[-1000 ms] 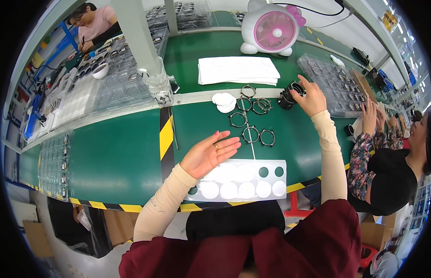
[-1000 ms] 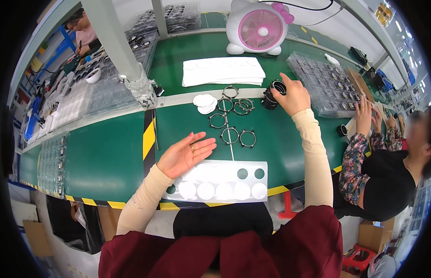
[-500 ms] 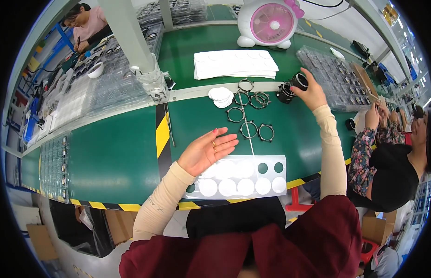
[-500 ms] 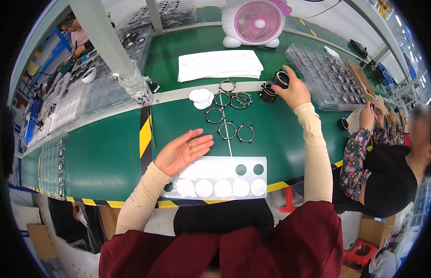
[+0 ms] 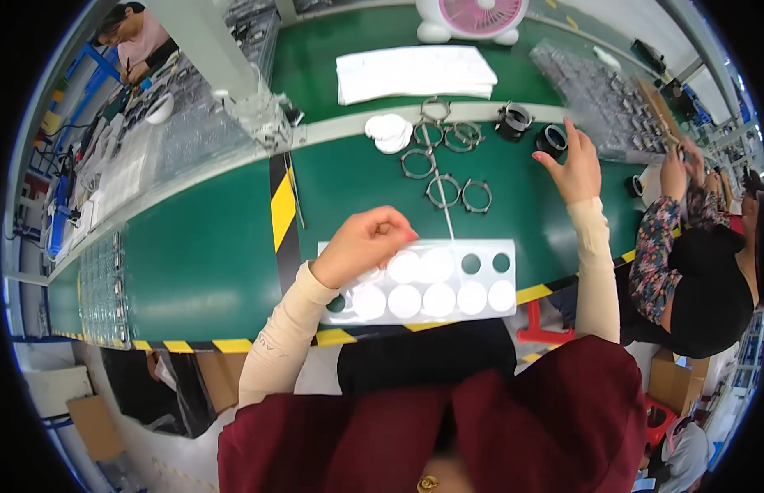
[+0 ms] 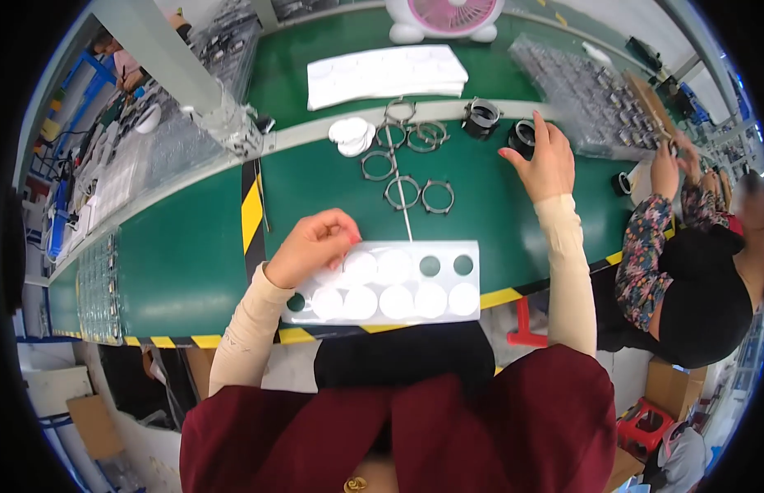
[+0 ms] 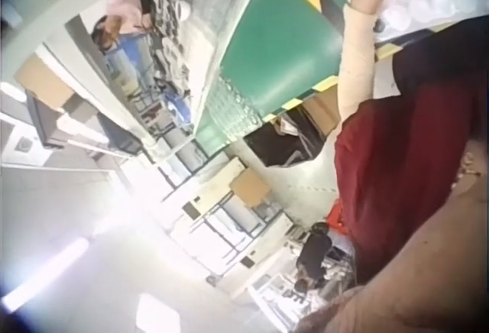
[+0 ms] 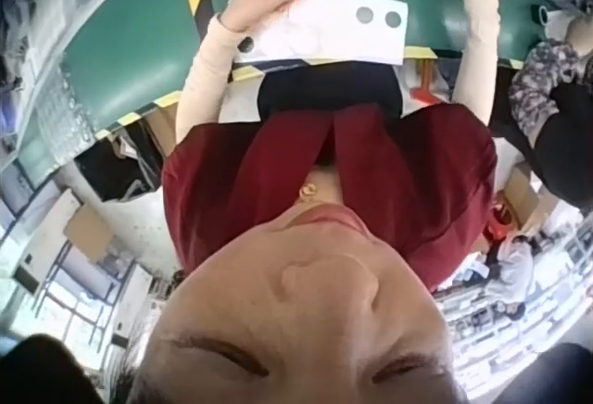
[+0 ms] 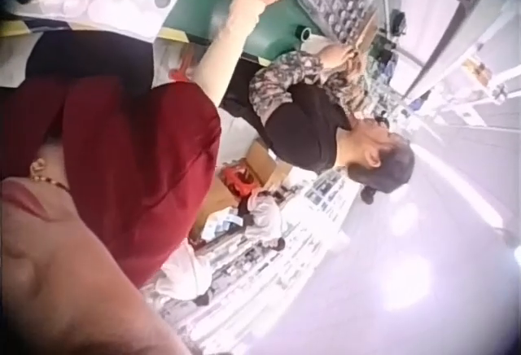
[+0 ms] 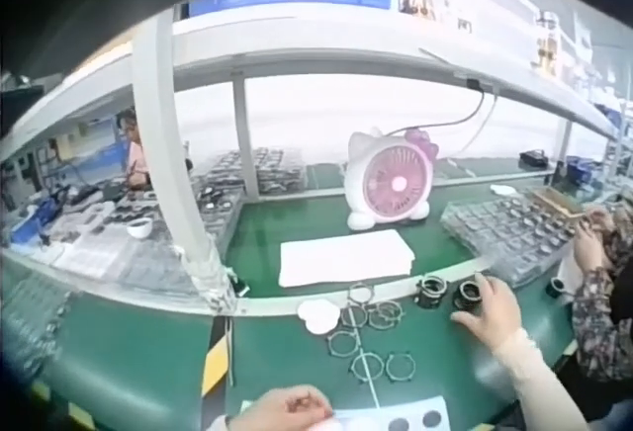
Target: The person assembles circular electronic components by hand, inserting white discs into black rings on a production line.
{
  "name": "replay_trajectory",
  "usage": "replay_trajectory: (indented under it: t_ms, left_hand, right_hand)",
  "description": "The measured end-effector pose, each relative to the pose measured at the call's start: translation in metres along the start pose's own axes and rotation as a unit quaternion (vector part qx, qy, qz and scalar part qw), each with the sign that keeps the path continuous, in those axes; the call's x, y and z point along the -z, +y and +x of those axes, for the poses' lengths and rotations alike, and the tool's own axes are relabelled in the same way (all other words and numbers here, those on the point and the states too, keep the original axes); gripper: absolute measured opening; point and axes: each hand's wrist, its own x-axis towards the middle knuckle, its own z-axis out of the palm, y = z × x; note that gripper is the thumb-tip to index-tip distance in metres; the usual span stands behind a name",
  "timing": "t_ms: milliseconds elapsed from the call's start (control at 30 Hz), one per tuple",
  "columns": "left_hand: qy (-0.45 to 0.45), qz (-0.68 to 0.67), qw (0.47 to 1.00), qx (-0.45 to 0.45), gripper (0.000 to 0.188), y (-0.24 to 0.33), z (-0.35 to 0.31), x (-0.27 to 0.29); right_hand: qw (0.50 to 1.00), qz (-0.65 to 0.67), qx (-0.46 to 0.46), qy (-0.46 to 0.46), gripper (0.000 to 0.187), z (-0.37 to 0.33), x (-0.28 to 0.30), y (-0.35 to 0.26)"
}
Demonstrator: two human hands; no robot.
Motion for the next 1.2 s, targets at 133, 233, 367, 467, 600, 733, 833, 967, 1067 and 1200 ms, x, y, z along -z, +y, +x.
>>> replay_trajectory:
  t_ms: [133, 233, 367, 467, 600, 733, 833, 967, 1067, 1200]
  left_hand:
    - [0.045, 0.603, 0.784, -0.139, 0.031, -0.004, -0.007, -0.031]
    - [0.055, 0.578, 0.801, -0.146, 0.033, -0.01, 0.002, -0.036]
    - [0.037, 0.57, 0.81, -0.134, 0.03, -0.01, 0.007, -0.038]
    - [0.033, 0.541, 0.83, -0.131, 0.026, -0.012, 0.006, -0.035]
    - [0.02, 0.499, 0.856, -0.134, 0.023, -0.015, 0.008, -0.032]
    - [-0.01, 0.514, 0.853, -0.095, 0.018, -0.001, 0.011, -0.031]
    - [-0.043, 0.599, 0.798, -0.048, 0.008, 0.025, 0.026, -0.033]
    - [0.051, 0.68, 0.641, -0.352, 0.013, 0.042, 0.087, -0.056]
    - [0.011, 0.721, 0.575, -0.387, 0.014, 0.028, 0.132, -0.072]
    - [-0.037, 0.757, 0.565, -0.325, 0.013, 0.029, 0.143, -0.069]
  right_hand:
    - [0.944, 0.227, 0.147, -0.189, 0.063, -0.052, 0.053, -0.085]
    - [0.912, 0.205, 0.164, -0.316, 0.061, -0.072, 0.063, -0.115]
    - [0.778, 0.349, 0.003, -0.522, 0.059, -0.057, 0.053, -0.117]
    - [0.731, 0.459, 0.041, -0.503, 0.058, -0.063, 0.044, -0.117]
    - [0.668, 0.545, 0.067, -0.502, 0.044, -0.066, 0.048, -0.117]
    - [0.74, 0.368, 0.22, -0.518, 0.022, -0.058, 0.058, -0.105]
    - [0.789, 0.495, 0.221, -0.289, 0.012, -0.054, 0.077, -0.098]
    - [0.652, 0.638, 0.192, -0.363, 0.011, -0.086, 0.067, -0.102]
    - [0.61, 0.667, 0.154, -0.4, 0.014, -0.104, 0.047, -0.101]
    - [0.603, 0.658, 0.062, -0.447, 0.014, -0.101, 0.042, -0.087]
